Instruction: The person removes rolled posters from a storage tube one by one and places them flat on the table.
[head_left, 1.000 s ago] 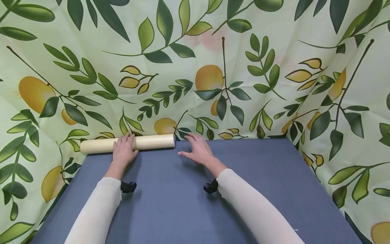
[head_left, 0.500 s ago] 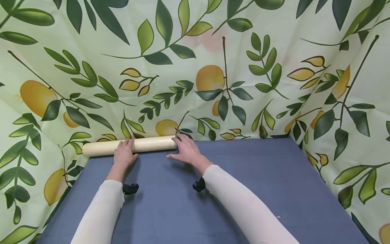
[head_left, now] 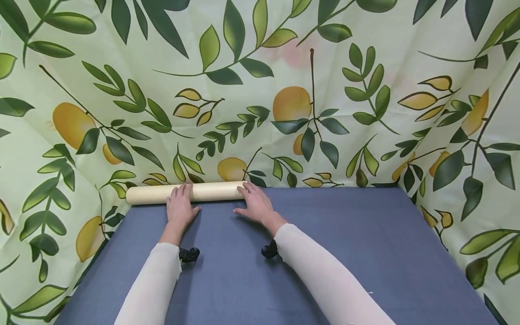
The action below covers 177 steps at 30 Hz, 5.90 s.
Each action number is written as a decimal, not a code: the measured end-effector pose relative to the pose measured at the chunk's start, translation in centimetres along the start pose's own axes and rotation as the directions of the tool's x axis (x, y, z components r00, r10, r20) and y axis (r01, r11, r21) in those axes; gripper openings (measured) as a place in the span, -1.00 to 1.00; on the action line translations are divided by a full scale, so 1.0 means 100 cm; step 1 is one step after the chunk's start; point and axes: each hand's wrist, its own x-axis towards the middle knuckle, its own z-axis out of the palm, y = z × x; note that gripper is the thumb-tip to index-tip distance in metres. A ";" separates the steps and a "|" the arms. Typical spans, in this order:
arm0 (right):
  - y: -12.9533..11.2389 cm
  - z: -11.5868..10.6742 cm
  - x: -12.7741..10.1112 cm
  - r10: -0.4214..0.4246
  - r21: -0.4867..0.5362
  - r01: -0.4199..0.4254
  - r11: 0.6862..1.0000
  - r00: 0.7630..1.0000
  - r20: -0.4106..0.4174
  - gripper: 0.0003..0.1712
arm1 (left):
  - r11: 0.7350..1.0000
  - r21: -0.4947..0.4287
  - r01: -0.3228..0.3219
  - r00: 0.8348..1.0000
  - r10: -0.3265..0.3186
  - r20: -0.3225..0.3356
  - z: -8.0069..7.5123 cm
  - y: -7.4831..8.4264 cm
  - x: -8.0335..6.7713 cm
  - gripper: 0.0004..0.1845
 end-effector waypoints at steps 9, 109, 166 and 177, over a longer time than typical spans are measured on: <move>-0.007 0.009 0.004 -0.018 -0.193 0.000 0.981 0.995 -0.093 -0.06 | 0.997 0.074 -0.021 1.000 0.022 -0.013 -0.004 -0.002 0.001 -0.08; 0.120 0.018 -0.104 0.449 0.664 -0.085 0.743 0.799 -0.400 -0.65 | 0.988 -0.075 -0.137 0.988 0.132 -0.077 0.080 0.140 -0.009 -0.01; 0.146 -0.002 -0.109 0.565 0.918 -0.098 0.384 0.811 -0.149 -0.63 | 0.957 -0.112 -0.268 0.936 0.231 -0.267 0.104 0.156 -0.006 -0.23; 0.160 -0.007 -0.107 0.547 0.923 -0.102 0.371 0.827 -0.129 -0.62 | 0.956 -0.127 -0.265 0.937 0.224 -0.267 0.107 0.167 0.001 -0.23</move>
